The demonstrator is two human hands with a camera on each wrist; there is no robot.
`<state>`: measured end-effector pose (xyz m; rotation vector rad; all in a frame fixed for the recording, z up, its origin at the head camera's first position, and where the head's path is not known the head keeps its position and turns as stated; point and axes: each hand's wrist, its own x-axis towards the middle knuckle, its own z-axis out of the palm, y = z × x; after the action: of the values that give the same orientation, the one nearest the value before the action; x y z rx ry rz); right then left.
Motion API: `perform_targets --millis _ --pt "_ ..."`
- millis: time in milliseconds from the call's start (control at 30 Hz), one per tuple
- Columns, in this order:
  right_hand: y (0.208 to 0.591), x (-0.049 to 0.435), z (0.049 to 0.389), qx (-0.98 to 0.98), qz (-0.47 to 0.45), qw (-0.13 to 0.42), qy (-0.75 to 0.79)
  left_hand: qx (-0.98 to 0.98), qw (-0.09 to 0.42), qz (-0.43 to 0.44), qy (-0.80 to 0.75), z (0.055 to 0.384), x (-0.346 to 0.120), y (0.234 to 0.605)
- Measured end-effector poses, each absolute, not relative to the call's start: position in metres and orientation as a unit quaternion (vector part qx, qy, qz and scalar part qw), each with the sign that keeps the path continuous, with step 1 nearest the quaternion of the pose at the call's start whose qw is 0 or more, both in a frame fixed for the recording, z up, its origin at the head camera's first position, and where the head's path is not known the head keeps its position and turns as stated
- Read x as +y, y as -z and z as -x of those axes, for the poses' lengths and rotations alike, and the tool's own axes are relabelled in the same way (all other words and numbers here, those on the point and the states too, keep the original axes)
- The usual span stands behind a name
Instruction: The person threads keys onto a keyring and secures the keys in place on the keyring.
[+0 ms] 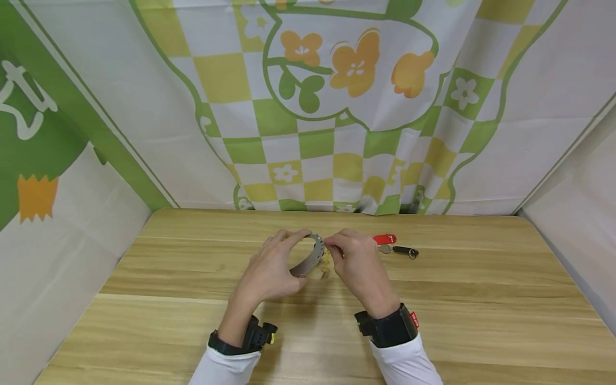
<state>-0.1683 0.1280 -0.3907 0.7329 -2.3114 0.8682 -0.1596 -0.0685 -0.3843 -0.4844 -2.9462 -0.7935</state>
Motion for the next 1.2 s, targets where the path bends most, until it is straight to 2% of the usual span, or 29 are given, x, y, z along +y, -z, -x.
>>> perform_targets --millis 333,600,800,1200 --pt "0.3921 0.1274 0.1691 -0.863 -0.279 0.281 -0.313 -0.952 0.023 0.154 0.263 0.1590 -0.0686 0.3838" --pt "0.3884 0.1274 0.1691 -0.866 -0.207 0.247 -0.383 -0.951 0.032 0.148 0.271 0.1592 -0.0688 0.3835" --pt "0.3869 0.1267 0.1678 -0.866 -0.188 0.248 -0.391 -0.950 0.035 0.144 0.276 0.1589 -0.0684 0.3835" --pt "0.3895 0.1269 0.1689 -0.859 -0.254 0.284 -0.341 -0.951 0.035 0.149 0.267 0.1596 -0.0689 0.3837"
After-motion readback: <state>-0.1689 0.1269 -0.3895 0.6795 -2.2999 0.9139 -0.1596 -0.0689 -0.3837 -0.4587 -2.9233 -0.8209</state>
